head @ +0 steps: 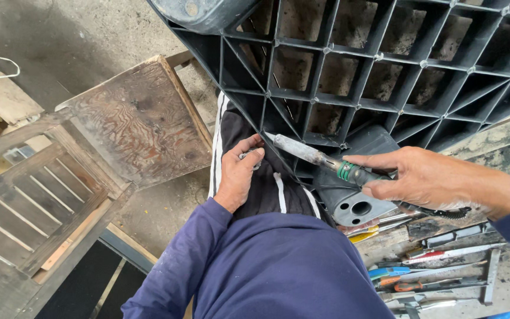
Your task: The person uses a soldering iron to melt and fuse the seams of a large black plastic crate. They hold the crate steady with one hand while applying the hot tool to the joints with the other, occasionally using a small piece of plastic to fill gaps.
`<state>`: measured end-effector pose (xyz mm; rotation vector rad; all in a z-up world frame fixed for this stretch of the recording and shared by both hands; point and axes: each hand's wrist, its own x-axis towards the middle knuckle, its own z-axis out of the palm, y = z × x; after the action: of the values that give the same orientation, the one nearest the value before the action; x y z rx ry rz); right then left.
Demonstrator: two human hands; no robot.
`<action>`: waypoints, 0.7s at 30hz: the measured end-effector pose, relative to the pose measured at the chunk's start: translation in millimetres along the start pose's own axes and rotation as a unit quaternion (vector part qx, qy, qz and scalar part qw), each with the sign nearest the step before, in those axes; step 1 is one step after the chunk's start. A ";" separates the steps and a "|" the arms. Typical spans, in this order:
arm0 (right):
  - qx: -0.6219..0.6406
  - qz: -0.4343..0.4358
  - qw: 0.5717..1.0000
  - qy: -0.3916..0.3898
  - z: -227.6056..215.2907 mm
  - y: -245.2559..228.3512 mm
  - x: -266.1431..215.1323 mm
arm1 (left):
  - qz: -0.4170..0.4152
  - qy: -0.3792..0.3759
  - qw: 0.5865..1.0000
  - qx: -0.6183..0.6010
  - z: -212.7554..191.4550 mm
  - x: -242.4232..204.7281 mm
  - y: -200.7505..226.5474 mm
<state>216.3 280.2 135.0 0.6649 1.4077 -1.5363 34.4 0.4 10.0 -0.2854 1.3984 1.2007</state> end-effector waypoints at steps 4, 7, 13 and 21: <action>-0.067 0.156 0.985 -0.002 1.9 -18.0 5.4 | 0.013 -0.002 1.000 0.019 -1.5 0.2 -0.2; -0.101 0.230 0.968 -0.027 -2.0 -31.5 5.4 | 0.013 -0.003 0.999 0.030 -3.2 -0.2 -1.0; -0.085 0.178 0.979 -0.042 -8.7 -39.3 7.2 | 0.022 -0.007 0.999 0.030 -3.7 2.6 0.2; -0.153 0.246 0.956 -0.056 -8.9 -40.9 3.4 | 0.007 0.006 1.000 0.021 -2.2 2.1 0.9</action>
<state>177.0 284.8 149.3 0.6628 1.2417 -0.9275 31.9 0.0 8.1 -0.2547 1.4372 1.1822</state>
